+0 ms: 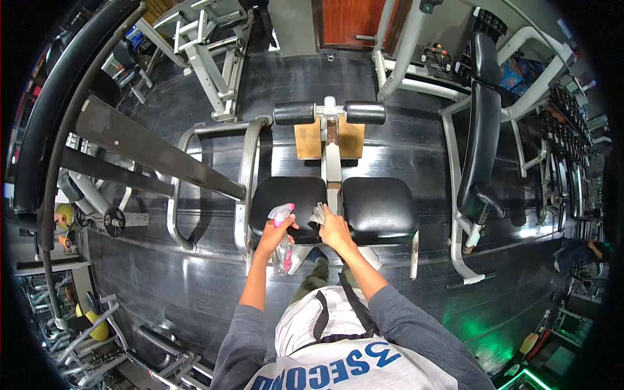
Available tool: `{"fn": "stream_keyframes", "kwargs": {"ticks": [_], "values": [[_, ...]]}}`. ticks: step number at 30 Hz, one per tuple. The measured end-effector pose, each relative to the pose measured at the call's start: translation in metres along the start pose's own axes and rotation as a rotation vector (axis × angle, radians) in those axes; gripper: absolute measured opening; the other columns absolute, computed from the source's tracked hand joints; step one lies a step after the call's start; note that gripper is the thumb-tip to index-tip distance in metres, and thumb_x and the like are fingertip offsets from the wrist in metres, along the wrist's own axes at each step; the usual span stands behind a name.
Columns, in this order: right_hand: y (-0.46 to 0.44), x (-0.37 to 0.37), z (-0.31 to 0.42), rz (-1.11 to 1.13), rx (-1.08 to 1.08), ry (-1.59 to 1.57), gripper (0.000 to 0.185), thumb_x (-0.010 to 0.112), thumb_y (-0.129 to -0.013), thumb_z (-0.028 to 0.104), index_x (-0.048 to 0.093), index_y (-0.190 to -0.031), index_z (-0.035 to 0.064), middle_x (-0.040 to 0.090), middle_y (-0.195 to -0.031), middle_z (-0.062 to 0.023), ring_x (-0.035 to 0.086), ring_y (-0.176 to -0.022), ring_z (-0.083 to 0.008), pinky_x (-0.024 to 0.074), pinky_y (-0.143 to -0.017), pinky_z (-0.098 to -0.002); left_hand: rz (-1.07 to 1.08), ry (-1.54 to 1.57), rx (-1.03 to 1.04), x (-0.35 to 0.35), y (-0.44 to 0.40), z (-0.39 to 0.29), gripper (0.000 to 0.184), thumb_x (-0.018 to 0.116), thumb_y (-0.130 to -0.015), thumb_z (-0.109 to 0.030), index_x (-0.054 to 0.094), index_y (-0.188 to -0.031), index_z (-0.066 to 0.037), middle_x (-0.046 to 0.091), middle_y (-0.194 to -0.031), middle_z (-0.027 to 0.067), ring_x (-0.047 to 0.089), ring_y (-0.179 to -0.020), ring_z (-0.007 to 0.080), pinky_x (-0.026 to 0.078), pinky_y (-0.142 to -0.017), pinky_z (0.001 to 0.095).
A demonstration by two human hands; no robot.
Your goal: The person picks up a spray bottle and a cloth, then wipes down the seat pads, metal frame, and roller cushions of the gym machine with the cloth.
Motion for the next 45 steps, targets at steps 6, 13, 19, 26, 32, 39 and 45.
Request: {"fn": "stream_keyframes", "kwargs": {"ticks": [6,13,19,26,32,39,45], "values": [[-0.024,-0.009,-0.008,-0.248,-0.020,-0.029,0.045,0.057,-0.078,0.006,0.048,-0.121,-0.0013,0.064,-0.089,-0.0316,0.063,-0.089,-0.0467,0.0502,-0.082,-0.0513,0.071,0.016,-0.133,-0.001,-0.005,0.006,0.032,0.061,-0.092,-0.034,0.063,-0.091,-0.002,0.067,-0.083,0.0086,0.058,-0.044,0.0181,0.047,-0.045,0.0298],[-0.091,-0.019,-0.019,-0.303,0.016,-0.048,0.041,0.060,-0.077,0.007,0.050,-0.115,-0.0018,0.064,-0.092,-0.0306,0.063,-0.091,-0.0452,0.0509,-0.083,-0.0483,0.095,0.034,-0.104,-0.002,-0.003,0.005,0.032,0.061,-0.092,-0.032,0.062,-0.094,0.000,0.067,-0.083,0.0097,0.057,-0.043,0.0185,0.047,-0.045,0.0302],[-0.073,-0.022,-0.015,-0.202,0.023,0.007,0.038,0.061,-0.077,0.009,0.053,-0.112,-0.0015,0.064,-0.091,-0.0308,0.063,-0.091,-0.0456,0.0504,-0.083,-0.0498,0.053,0.090,-0.153,-0.005,-0.003,0.008,0.029,0.060,-0.093,-0.030,0.061,-0.098,-0.001,0.066,-0.084,0.0096,0.057,-0.044,0.0185,0.046,-0.045,0.0302],[-0.043,-0.030,-0.007,-0.066,-0.045,-0.084,0.035,0.062,-0.076,0.009,0.057,-0.109,0.0000,0.064,-0.089,-0.0305,0.062,-0.090,-0.0462,0.0501,-0.083,-0.0505,0.024,0.075,-0.240,0.000,0.001,0.003,0.039,0.056,-0.095,-0.030,0.055,-0.121,-0.002,0.064,-0.086,0.0090,0.058,-0.045,0.0177,0.047,-0.044,0.0290],[-0.111,-0.036,-0.021,-0.116,-0.025,-0.076,0.039,0.061,-0.076,0.009,0.056,-0.114,0.0025,0.065,-0.094,-0.0286,0.062,-0.094,-0.0446,0.0504,-0.084,-0.0494,-0.077,0.038,-0.131,0.008,0.006,0.001,0.039,0.055,-0.095,-0.032,0.054,-0.119,-0.001,0.060,-0.086,0.0069,0.060,-0.056,0.0173,0.051,-0.044,0.0293],[-0.122,-0.076,-0.019,-0.212,-0.313,-0.040,0.035,0.065,-0.076,0.014,0.062,-0.110,0.0060,0.067,-0.092,-0.0220,0.064,-0.085,-0.0420,0.0508,-0.078,-0.0432,-0.162,-0.134,-0.163,0.020,0.003,-0.006,0.041,0.060,-0.092,-0.035,0.062,-0.102,0.004,0.060,-0.077,0.0074,0.057,-0.044,0.0164,0.053,-0.047,0.0315],[-0.091,-0.078,0.011,-0.036,-0.267,-0.179,0.033,0.066,-0.074,0.010,0.063,-0.106,0.0052,0.066,-0.098,-0.0207,0.064,-0.094,-0.0384,0.0503,-0.082,-0.0434,-0.124,-0.135,-0.167,0.019,-0.004,0.002,0.038,0.062,-0.091,-0.032,0.062,-0.104,0.004,0.061,-0.079,0.0081,0.058,-0.047,0.0163,0.052,-0.045,0.0311]]}}
Point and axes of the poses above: each hand's wrist, its own y-axis away from the middle knuckle, its own x-axis out of the palm, z = x × y, the point moved 6 cm from there along -y, towards the middle knuckle
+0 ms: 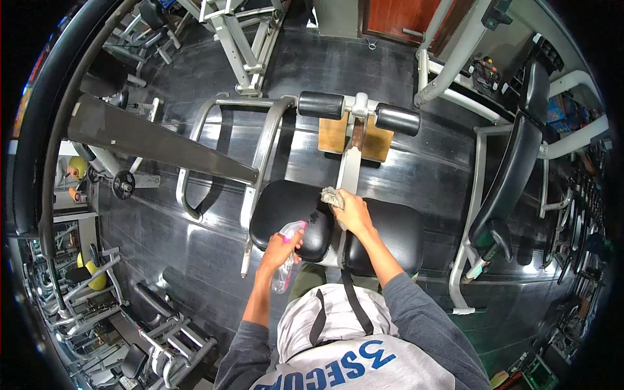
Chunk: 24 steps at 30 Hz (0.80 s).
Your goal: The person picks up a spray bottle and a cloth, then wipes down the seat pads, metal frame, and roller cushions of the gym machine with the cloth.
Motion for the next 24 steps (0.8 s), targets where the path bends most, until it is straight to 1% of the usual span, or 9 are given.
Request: {"fn": "stream_keyframes", "kwargs": {"ticks": [2,5,10,12,14,16,18,20,24], "values": [[-0.004,0.016,0.005,-0.030,-0.174,0.154,0.034,0.064,-0.072,0.007,0.061,-0.105,0.0043,0.066,-0.097,-0.0204,0.063,-0.093,-0.0394,0.0496,-0.081,-0.0467,-0.003,0.062,0.078,-0.006,-0.004,0.006,0.038,0.062,-0.091,-0.031,0.061,-0.107,0.003,0.061,-0.080,0.0081,0.059,-0.049,0.0165,0.052,-0.045,0.0311],[0.003,0.041,0.015,0.061,-0.289,0.303,0.033,0.066,-0.068,0.006,0.064,-0.101,0.0048,0.061,-0.101,-0.0146,0.060,-0.095,-0.0373,0.0513,-0.083,-0.0455,0.049,0.252,0.128,-0.016,-0.003,0.014,0.043,0.062,-0.091,-0.020,0.050,-0.127,0.000,0.059,-0.092,0.0081,0.057,-0.050,0.0166,0.050,-0.044,0.0303],[0.054,0.042,0.035,0.223,-0.525,0.216,0.035,0.065,-0.066,0.001,0.066,-0.100,0.0096,0.059,-0.102,-0.0062,0.056,-0.098,-0.0295,0.0520,-0.084,-0.0396,0.105,0.351,0.142,-0.033,0.008,0.012,0.041,0.062,-0.091,-0.017,0.048,-0.126,-0.001,0.059,-0.090,0.0084,0.057,-0.048,0.0173,0.050,-0.049,0.0307],[0.059,0.036,0.027,0.226,-0.552,0.210,0.038,0.066,-0.066,0.001,0.066,-0.103,0.0104,0.059,-0.103,-0.0059,0.057,-0.099,-0.0295,0.0521,-0.084,-0.0399,0.237,0.376,0.093,-0.035,0.006,0.019,0.047,0.063,-0.090,-0.016,0.043,-0.130,-0.003,0.058,-0.090,0.0102,0.057,-0.050,0.0186,0.049,-0.051,0.0340],[0.054,0.034,0.019,0.230,-0.584,0.201,0.041,0.067,-0.066,0.000,0.066,-0.106,0.0112,0.058,-0.103,-0.0055,0.057,-0.100,-0.0295,0.0522,-0.085,-0.0402,0.218,0.395,0.063,-0.036,0.004,0.023,0.046,0.063,-0.090,-0.016,0.044,-0.130,-0.003,0.059,-0.090,0.0098,0.057,-0.050,0.0185,0.050,-0.052,0.0345],[0.034,0.035,0.007,0.121,-0.517,0.231,0.041,0.065,-0.067,-0.002,0.066,-0.105,0.0113,0.059,-0.104,-0.0058,0.059,-0.098,-0.0299,0.0521,-0.085,-0.0407,0.138,0.272,0.001,-0.038,0.001,0.029,0.037,0.064,-0.090,-0.017,0.050,-0.121,-0.003,0.059,-0.088,0.0097,0.058,-0.049,0.0183,0.050,-0.051,0.0338],[0.013,0.033,0.001,0.005,-0.431,0.208,0.039,0.064,-0.068,-0.003,0.067,-0.104,0.0107,0.060,-0.102,-0.0080,0.061,-0.094,-0.0320,0.0520,-0.084,-0.0417,0.130,0.302,0.079,-0.031,0.004,0.024,0.027,0.064,-0.090,-0.018,0.054,-0.110,-0.004,0.060,-0.088,0.0100,0.058,-0.048,0.0182,0.050,-0.050,0.0333],[0.000,0.036,-0.002,0.000,-0.265,0.127,0.040,0.065,-0.067,-0.003,0.067,-0.105,0.0106,0.060,-0.103,-0.0086,0.059,-0.095,-0.0325,0.0512,-0.085,-0.0411,0.067,0.418,0.086,-0.031,0.006,0.022,0.039,0.062,-0.090,-0.011,0.050,-0.126,-0.002,0.060,-0.086,0.0087,0.057,-0.047,0.0180,0.048,-0.044,0.0303],[0.028,0.051,0.018,0.073,-0.424,0.215,0.046,0.066,-0.063,-0.004,0.068,-0.106,0.0114,0.058,-0.104,-0.0080,0.054,-0.097,-0.0319,0.0488,-0.091,-0.0381,0.060,0.453,0.108,-0.034,0.005,0.023,0.045,0.061,-0.090,-0.010,0.046,-0.132,-0.002,0.060,-0.088,0.0097,0.058,-0.047,0.0193,0.048,-0.043,0.0310]]}}
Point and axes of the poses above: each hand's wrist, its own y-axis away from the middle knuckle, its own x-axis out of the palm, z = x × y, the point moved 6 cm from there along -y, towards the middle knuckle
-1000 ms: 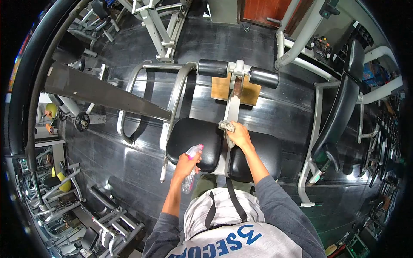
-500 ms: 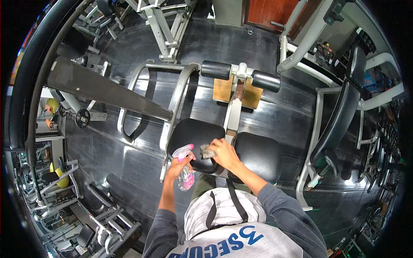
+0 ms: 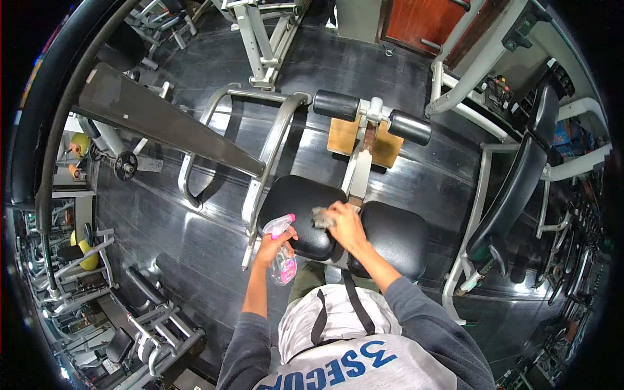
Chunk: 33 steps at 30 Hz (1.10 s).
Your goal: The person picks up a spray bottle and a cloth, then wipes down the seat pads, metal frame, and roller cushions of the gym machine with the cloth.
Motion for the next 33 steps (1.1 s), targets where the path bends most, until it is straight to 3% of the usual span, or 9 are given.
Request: {"fn": "stream_keyframes", "kwargs": {"ticks": [6,8,13,14,15,19,24,30,33], "values": [[0.034,-0.009,0.016,0.089,-0.112,-0.130,0.045,0.064,-0.062,-0.005,0.068,-0.103,0.0131,0.057,-0.103,-0.0062,0.054,-0.097,-0.0300,0.0494,-0.089,-0.0392,0.032,-0.038,0.004,-0.004,-0.002,0.003,0.044,0.061,-0.090,-0.011,0.046,-0.131,-0.002,0.061,-0.089,0.0106,0.058,-0.046,0.0197,0.048,-0.043,0.0312],[0.022,-0.006,-0.001,-0.041,-0.095,-0.054,0.045,0.063,-0.063,-0.006,0.068,-0.103,0.0136,0.057,-0.103,-0.0064,0.055,-0.097,-0.0301,0.0495,-0.088,-0.0395,0.031,-0.031,-0.001,-0.005,-0.002,0.004,0.044,0.061,-0.090,-0.011,0.046,-0.131,-0.002,0.061,-0.088,0.0108,0.058,-0.046,0.0198,0.048,-0.043,0.0312],[-0.014,-0.010,-0.020,-0.199,0.148,0.011,0.041,0.061,-0.065,-0.007,0.069,-0.101,0.0100,0.061,-0.099,-0.0114,0.061,-0.091,-0.0334,0.0507,-0.083,-0.0419,0.005,0.037,-0.003,-0.003,0.001,-0.002,0.046,0.062,-0.089,-0.012,0.046,-0.131,-0.002,0.061,-0.086,0.0115,0.058,-0.045,0.0201,0.048,-0.043,0.0322],[-0.011,-0.009,-0.016,-0.194,0.149,0.009,0.041,0.061,-0.065,-0.007,0.069,-0.101,0.0100,0.061,-0.099,-0.0114,0.061,-0.091,-0.0334,0.0507,-0.083,-0.0419,-0.020,0.059,0.009,-0.003,0.002,-0.003,0.032,0.061,-0.089,-0.013,0.050,-0.117,-0.002,0.060,-0.086,0.0130,0.057,-0.045,0.0207,0.048,-0.044,0.0342],[-0.010,-0.008,-0.006,-0.120,0.097,-0.002,0.042,0.062,-0.065,-0.006,0.068,-0.102,0.0101,0.060,-0.100,-0.0107,0.060,-0.092,-0.0336,0.0505,-0.084,-0.0416,-0.044,0.082,0.026,-0.004,0.003,-0.004,0.020,0.060,-0.090,-0.014,0.053,-0.104,-0.002,0.060,-0.085,0.0145,0.056,-0.044,0.0213,0.048,-0.045,0.0362],[0.013,0.005,0.034,0.119,-0.199,-0.036,0.045,0.062,-0.064,-0.006,0.068,-0.104,0.0130,0.058,-0.104,-0.0074,0.056,-0.095,-0.0302,0.0503,-0.086,-0.0395,-0.058,0.147,0.019,-0.010,0.001,-0.002,0.028,0.062,-0.089,-0.016,0.054,-0.112,-0.001,0.060,-0.084,0.0124,0.056,-0.043,0.0213,0.047,-0.043,0.0341],[0.015,-0.005,0.025,0.193,-0.345,-0.028,0.046,0.061,-0.064,-0.006,0.068,-0.106,0.0136,0.058,-0.102,-0.0067,0.056,-0.094,-0.0290,0.0499,-0.085,-0.0389,-0.072,0.160,0.033,-0.010,0.004,-0.006,0.021,0.060,-0.090,-0.022,0.053,-0.092,-0.002,0.058,-0.084,0.0138,0.053,-0.043,0.0197,0.046,-0.047,0.0356],[-0.028,0.005,0.010,-0.023,0.019,0.097,0.048,0.062,-0.065,-0.006,0.068,-0.108,0.0137,0.059,-0.105,-0.0078,0.057,-0.093,-0.0313,0.0512,-0.085,-0.0406,-0.021,0.289,0.016,-0.014,0.003,-0.004,0.019,0.062,-0.089,-0.019,0.055,-0.095,-0.002,0.060,-0.083,0.0121,0.054,-0.042,0.0193,0.048,-0.045,0.0354],[-0.029,0.013,0.032,0.021,-0.070,0.129,0.046,0.063,-0.065,-0.004,0.068,-0.107,0.0147,0.059,-0.102,-0.0061,0.057,-0.092,-0.0310,0.0523,-0.082,-0.0409,-0.034,0.221,-0.018,-0.014,0.002,-0.003,0.021,0.063,-0.089,-0.019,0.056,-0.096,-0.002,0.061,-0.081,0.0117,0.054,-0.043,0.0186,0.047,-0.044,0.0345]]}}
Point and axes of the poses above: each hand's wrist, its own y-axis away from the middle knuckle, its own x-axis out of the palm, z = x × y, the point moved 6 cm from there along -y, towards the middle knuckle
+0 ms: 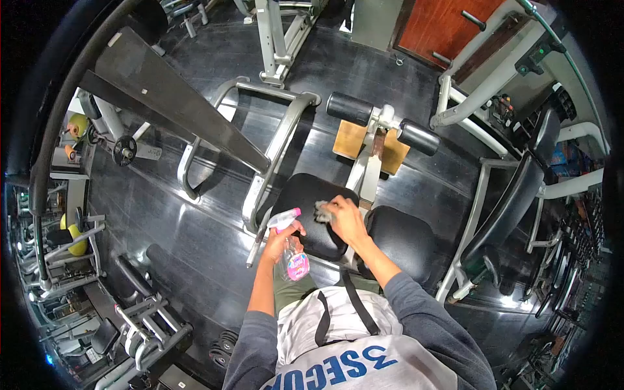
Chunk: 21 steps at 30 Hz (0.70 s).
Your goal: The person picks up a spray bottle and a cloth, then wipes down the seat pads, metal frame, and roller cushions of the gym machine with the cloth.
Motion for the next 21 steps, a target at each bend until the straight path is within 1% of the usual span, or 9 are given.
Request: {"fn": "stream_keyframes", "kwargs": {"ticks": [5,7,8,11,13,14,17,19,21], "values": [[0.021,-0.014,0.024,0.251,-0.338,-0.035,0.051,0.063,-0.063,-0.005,0.067,-0.107,0.0201,0.056,-0.103,-0.0004,0.055,-0.095,-0.0262,0.0542,-0.081,-0.0373,0.030,0.002,-0.005,0.004,0.001,0.001,0.024,0.064,-0.089,-0.022,0.058,-0.101,-0.001,0.061,-0.081,0.0108,0.054,-0.044,0.0177,0.046,-0.043,0.0330],[0.014,-0.015,0.006,0.286,-0.353,-0.029,0.053,0.063,-0.062,-0.005,0.067,-0.107,0.0215,0.057,-0.106,-0.0006,0.055,-0.096,-0.0264,0.0543,-0.082,-0.0358,0.039,-0.049,-0.023,0.006,0.001,0.001,0.031,0.064,-0.090,-0.023,0.057,-0.112,-0.002,0.061,-0.082,0.0100,0.054,-0.044,0.0173,0.045,-0.044,0.0317],[0.006,-0.017,-0.003,0.247,-0.283,0.015,0.052,0.063,-0.063,-0.006,0.067,-0.107,0.0214,0.057,-0.107,-0.0012,0.055,-0.097,-0.0271,0.0540,-0.082,-0.0366,0.028,-0.063,-0.043,0.003,0.001,0.001,0.042,0.064,-0.090,-0.025,0.051,-0.124,-0.004,0.061,-0.082,0.0095,0.055,-0.044,0.0168,0.045,-0.044,0.0298],[-0.021,0.000,-0.035,0.114,-0.134,0.058,0.047,0.062,-0.066,-0.005,0.069,-0.105,0.0203,0.059,-0.106,-0.0036,0.057,-0.098,-0.0305,0.0533,-0.083,-0.0394,-0.035,-0.103,-0.016,-0.014,0.004,-0.007,0.047,0.058,-0.093,-0.022,0.042,-0.134,-0.006,0.058,-0.083,0.0101,0.054,-0.045,0.0172,0.047,-0.046,0.0320],[-0.035,0.007,-0.031,0.053,0.042,0.047,0.042,0.061,-0.069,-0.003,0.070,-0.104,0.0196,0.060,-0.103,-0.0042,0.059,-0.096,-0.0321,0.0534,-0.082,-0.0408,-0.059,-0.135,-0.012,-0.019,0.009,-0.017,0.048,0.058,-0.093,-0.023,0.042,-0.134,-0.006,0.058,-0.083,0.0099,0.054,-0.045,0.0174,0.047,-0.045,0.0310],[-0.038,0.009,-0.015,-0.008,-0.077,0.082,0.038,0.063,-0.069,0.000,0.071,-0.101,0.0192,0.061,-0.098,-0.0044,0.059,-0.092,-0.0319,0.0543,-0.079,-0.0406,-0.077,-0.121,-0.011,-0.025,0.011,-0.019,0.048,0.061,-0.092,-0.024,0.045,-0.133,-0.006,0.059,-0.083,0.0098,0.054,-0.044,0.0171,0.046,-0.044,0.0299],[-0.029,0.017,0.034,0.149,-0.251,0.047,0.039,0.063,-0.068,0.002,0.069,-0.101,0.0204,0.057,-0.100,-0.0025,0.058,-0.094,-0.0284,0.0551,-0.078,-0.0377,-0.110,-0.096,0.013,-0.039,0.013,-0.020,0.045,0.063,-0.091,-0.025,0.049,-0.129,-0.006,0.060,-0.083,0.0093,0.054,-0.044,0.0173,0.046,-0.043,0.0296],[-0.016,0.017,0.051,0.240,-0.349,-0.002,0.050,0.064,-0.064,-0.001,0.067,-0.108,0.0226,0.055,-0.104,0.0013,0.056,-0.097,-0.0257,0.0560,-0.080,-0.0363,-0.223,-0.060,-0.032,-0.055,0.015,-0.020,0.040,0.062,-0.091,-0.024,0.051,-0.124,-0.006,0.060,-0.083,0.0088,0.055,-0.044,0.0175,0.046,-0.043,0.0305],[-0.015,0.013,0.041,0.284,-0.407,-0.043,0.056,0.065,-0.062,-0.003,0.066,-0.111,0.0241,0.055,-0.105,0.0024,0.055,-0.098,-0.0246,0.0563,-0.080,-0.0354,-0.215,-0.049,-0.021,-0.063,0.017,-0.020,0.033,0.061,-0.091,-0.023,0.053,-0.118,-0.006,0.061,-0.083,0.0086,0.055,-0.044,0.0175,0.046,-0.043,0.0312]]}}
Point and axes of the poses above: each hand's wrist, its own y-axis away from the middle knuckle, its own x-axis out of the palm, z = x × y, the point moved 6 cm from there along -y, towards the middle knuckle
